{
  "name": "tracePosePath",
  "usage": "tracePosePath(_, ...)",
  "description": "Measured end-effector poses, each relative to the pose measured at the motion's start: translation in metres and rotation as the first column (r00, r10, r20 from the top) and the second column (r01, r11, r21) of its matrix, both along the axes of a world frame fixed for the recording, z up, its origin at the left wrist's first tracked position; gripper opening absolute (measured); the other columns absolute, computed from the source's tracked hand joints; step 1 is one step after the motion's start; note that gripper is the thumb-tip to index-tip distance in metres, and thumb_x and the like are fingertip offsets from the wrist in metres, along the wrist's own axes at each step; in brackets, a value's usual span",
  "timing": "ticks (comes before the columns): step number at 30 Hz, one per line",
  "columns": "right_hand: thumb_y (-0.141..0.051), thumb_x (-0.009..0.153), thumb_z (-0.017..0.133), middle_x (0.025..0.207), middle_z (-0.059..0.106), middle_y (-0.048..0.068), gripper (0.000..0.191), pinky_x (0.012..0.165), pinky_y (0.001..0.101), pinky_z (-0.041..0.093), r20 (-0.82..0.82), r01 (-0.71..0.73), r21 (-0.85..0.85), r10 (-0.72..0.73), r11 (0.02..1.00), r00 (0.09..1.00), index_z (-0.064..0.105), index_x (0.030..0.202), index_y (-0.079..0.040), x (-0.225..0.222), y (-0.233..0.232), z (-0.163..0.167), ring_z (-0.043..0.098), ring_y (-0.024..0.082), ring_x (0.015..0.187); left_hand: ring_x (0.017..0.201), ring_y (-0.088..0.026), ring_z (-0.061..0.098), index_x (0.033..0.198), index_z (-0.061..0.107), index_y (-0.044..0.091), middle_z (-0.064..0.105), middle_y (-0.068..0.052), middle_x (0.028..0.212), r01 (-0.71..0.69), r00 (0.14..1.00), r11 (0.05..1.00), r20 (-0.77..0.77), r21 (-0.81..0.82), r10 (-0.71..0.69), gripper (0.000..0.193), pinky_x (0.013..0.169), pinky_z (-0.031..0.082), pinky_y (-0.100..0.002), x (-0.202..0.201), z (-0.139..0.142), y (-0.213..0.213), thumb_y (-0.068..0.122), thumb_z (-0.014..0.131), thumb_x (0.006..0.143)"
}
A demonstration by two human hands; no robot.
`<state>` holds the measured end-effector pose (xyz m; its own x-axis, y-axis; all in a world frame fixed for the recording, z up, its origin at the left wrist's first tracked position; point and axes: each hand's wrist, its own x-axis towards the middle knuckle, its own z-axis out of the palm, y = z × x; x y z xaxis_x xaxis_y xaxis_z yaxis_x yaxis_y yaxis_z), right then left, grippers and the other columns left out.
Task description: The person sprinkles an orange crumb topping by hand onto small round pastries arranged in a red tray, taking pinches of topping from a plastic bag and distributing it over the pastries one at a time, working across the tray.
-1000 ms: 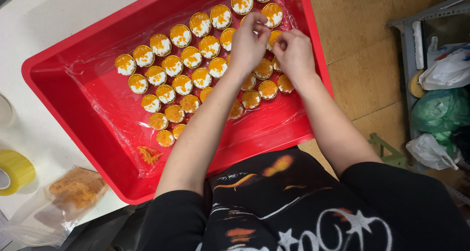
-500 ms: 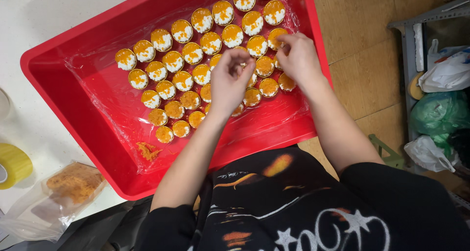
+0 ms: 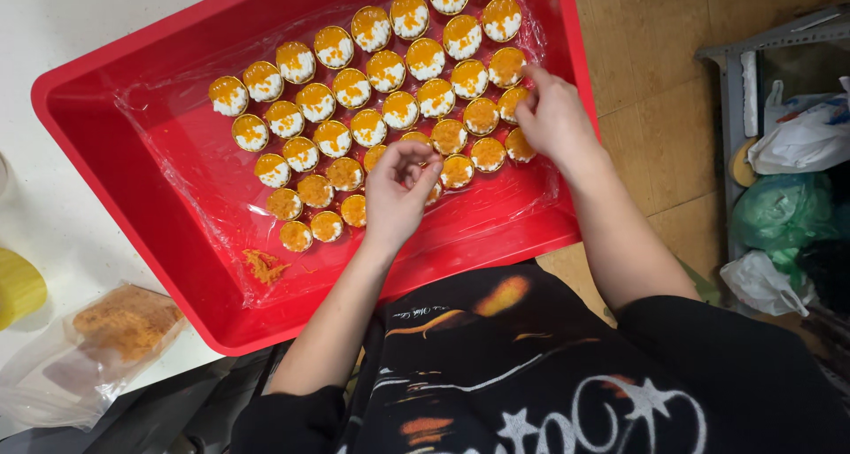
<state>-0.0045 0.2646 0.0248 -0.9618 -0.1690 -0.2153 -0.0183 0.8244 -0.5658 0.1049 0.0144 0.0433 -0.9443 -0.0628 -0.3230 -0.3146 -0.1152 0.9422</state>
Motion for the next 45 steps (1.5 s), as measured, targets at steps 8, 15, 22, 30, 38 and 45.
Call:
tracePosePath(8, -0.006, 0.089, 0.063, 0.101, 0.069, 0.025, 0.044, 0.089, 0.0488, 0.052, 0.007, -0.022, 0.035, 0.021, 0.999, 1.0, 0.066, 0.133, -0.001, 0.0, 0.0, 0.004, 0.067, 0.04, 0.094, 0.073, 0.001, 0.048, 0.112, 0.064, 0.005, 0.071, 0.003, 0.098, 0.01, 1.0, 1.0, 0.014, -0.027, -0.009, 0.02, 0.065, 0.04, -0.016, 0.01, -0.003, -0.005, 0.007, 0.075, 0.095)
tracePosePath(15, -0.005, 0.089, 0.063, 0.104, 0.069, 0.026, 0.045, 0.09, 0.0487, 0.052, -0.065, -0.056, 0.001, 0.056, 0.998, 0.996, 0.065, 0.133, 0.001, 0.0, -0.002, -0.003, 0.068, 0.04, 0.096, 0.073, 0.002, 0.048, 0.112, 0.063, 0.005, 0.069, 0.004, 0.098, 0.012, 1.0, 1.0, 0.023, 0.006, -0.013, 0.021, 0.065, 0.04, -0.016, 0.007, -0.006, -0.002, 0.006, 0.075, 0.094)
tracePosePath(22, -0.004, 0.088, 0.062, 0.1, 0.068, 0.027, 0.056, 0.084, 0.0482, 0.054, -0.068, -0.01, 0.018, 0.011, 1.0, 0.998, 0.056, 0.143, 0.004, -0.001, -0.003, -0.003, 0.069, 0.04, 0.091, 0.072, 0.002, 0.047, 0.112, 0.064, 0.005, 0.071, 0.003, 0.098, 0.021, 0.999, 1.0, 0.024, -0.007, -0.021, 0.021, 0.064, 0.04, -0.015, 0.008, -0.006, -0.003, 0.005, 0.075, 0.094)
tracePosePath(30, -0.003, 0.084, 0.061, 0.084, 0.068, 0.024, 0.064, 0.081, 0.0492, 0.054, 0.053, 0.011, 0.029, -0.013, 1.0, 0.999, 0.052, 0.148, 0.0, -0.01, -0.012, 0.001, 0.068, 0.039, 0.082, 0.072, 0.002, 0.046, 0.113, 0.064, 0.004, 0.069, 0.004, 0.098, 0.007, 1.0, 0.999, 0.016, 0.036, -0.007, 0.021, 0.063, 0.04, -0.015, 0.011, -0.004, -0.002, 0.005, 0.074, 0.095)
tracePosePath(38, -0.007, 0.086, 0.067, 0.085, 0.069, 0.02, 0.054, 0.078, 0.0467, 0.054, -0.033, -0.015, 0.044, 0.017, 0.999, 0.999, 0.061, 0.14, -0.001, -0.01, -0.01, 0.007, 0.068, 0.035, 0.081, 0.072, 0.001, 0.048, 0.113, 0.063, 0.003, 0.07, 0.002, 0.098, 0.002, 1.0, 0.999, 0.013, 0.046, -0.002, 0.022, 0.063, 0.04, -0.015, 0.016, -0.012, -0.004, 0.004, 0.075, 0.095)
tracePosePath(45, -0.015, 0.097, 0.069, 0.079, 0.07, 0.008, 0.03, 0.056, 0.0293, 0.049, 0.288, 0.148, -0.376, -0.037, 0.915, 0.957, 0.072, 0.125, -0.004, 0.035, -0.02, 0.047, 0.064, 0.013, 0.064, 0.084, -0.007, 0.068, 0.117, 0.057, 0.001, 0.076, -0.008, 0.1, 0.005, 0.996, 0.966, 0.085, 0.258, -0.028, 0.03, 0.07, 0.052, -0.019, -0.006, -0.026, 0.017, 0.002, 0.074, 0.092)
